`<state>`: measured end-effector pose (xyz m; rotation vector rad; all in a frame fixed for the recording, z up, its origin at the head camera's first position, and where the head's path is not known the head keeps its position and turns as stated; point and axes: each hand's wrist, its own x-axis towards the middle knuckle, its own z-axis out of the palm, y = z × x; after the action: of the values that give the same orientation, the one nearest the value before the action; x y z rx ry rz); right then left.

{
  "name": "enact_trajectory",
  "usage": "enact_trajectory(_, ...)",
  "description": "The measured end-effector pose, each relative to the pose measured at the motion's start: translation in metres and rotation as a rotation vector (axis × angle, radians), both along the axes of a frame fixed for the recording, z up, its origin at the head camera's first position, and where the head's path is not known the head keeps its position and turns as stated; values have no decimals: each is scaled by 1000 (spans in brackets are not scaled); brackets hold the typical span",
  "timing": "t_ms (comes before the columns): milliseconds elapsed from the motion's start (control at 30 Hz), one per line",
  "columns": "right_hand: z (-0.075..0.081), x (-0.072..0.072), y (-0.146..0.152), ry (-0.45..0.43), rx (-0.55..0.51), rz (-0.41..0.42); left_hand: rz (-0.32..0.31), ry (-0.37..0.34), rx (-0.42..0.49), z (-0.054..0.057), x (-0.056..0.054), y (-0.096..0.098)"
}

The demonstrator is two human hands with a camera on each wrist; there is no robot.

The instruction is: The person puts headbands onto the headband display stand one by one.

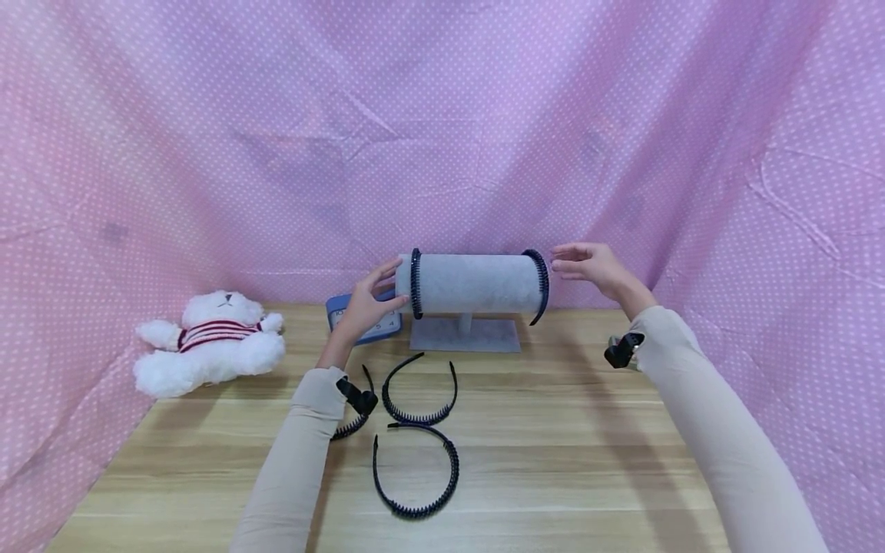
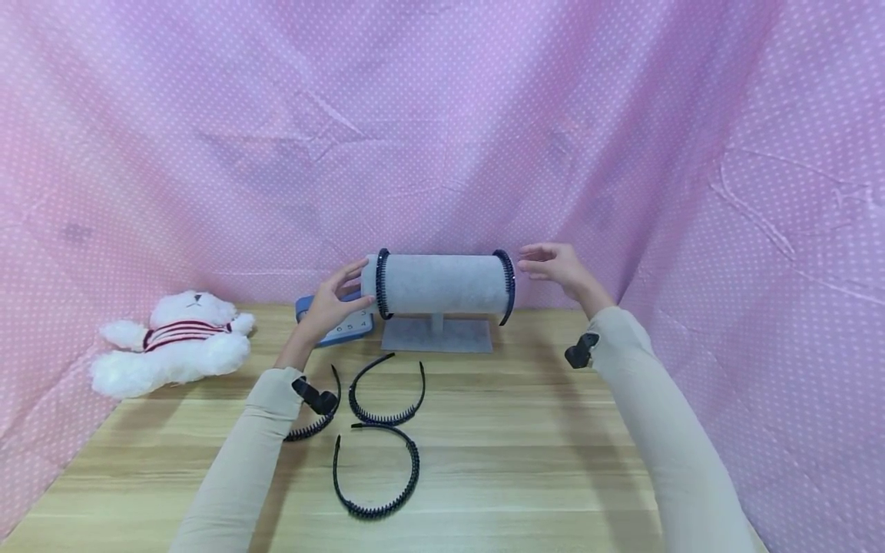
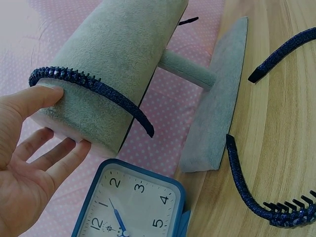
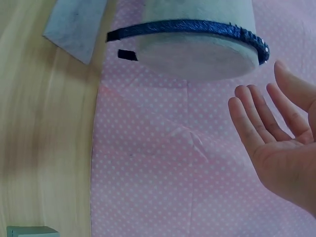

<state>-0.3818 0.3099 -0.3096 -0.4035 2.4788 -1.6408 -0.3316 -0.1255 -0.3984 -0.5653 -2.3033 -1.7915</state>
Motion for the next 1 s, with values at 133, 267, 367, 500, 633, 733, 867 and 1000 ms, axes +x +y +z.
enact_trajectory(133, 2, -8, -1, -3, 75, 49, 0, -1, 2, -2, 0, -1)
enact_trajectory(267, 3, -12, -4, -13, 138, 121, 0, 2, 9, -3, -1, 0)
enact_trajectory(367, 4, -15, -6, -24, 162, 149, -2, 2, 14, -3, -1, 1)
enact_trajectory(500, 6, -17, -7, -50, 183, 167, -3, -1, 14, -4, -1, 1)
enact_trajectory(633, 9, -19, -9, -77, 193, 181, -5, 7, 16, -4, -1, 1)
enact_trajectory(733, 12, -19, -12, -72, 223, 183, -7, 9, 17, -4, 0, 1)
enact_trajectory(867, 16, -20, -21, -39, 284, 182, -7, 5, 18, -3, -1, 1)
enact_trajectory(1000, 19, -19, -32, -6, 333, 179, -7, 5, 22, -3, -2, 0)
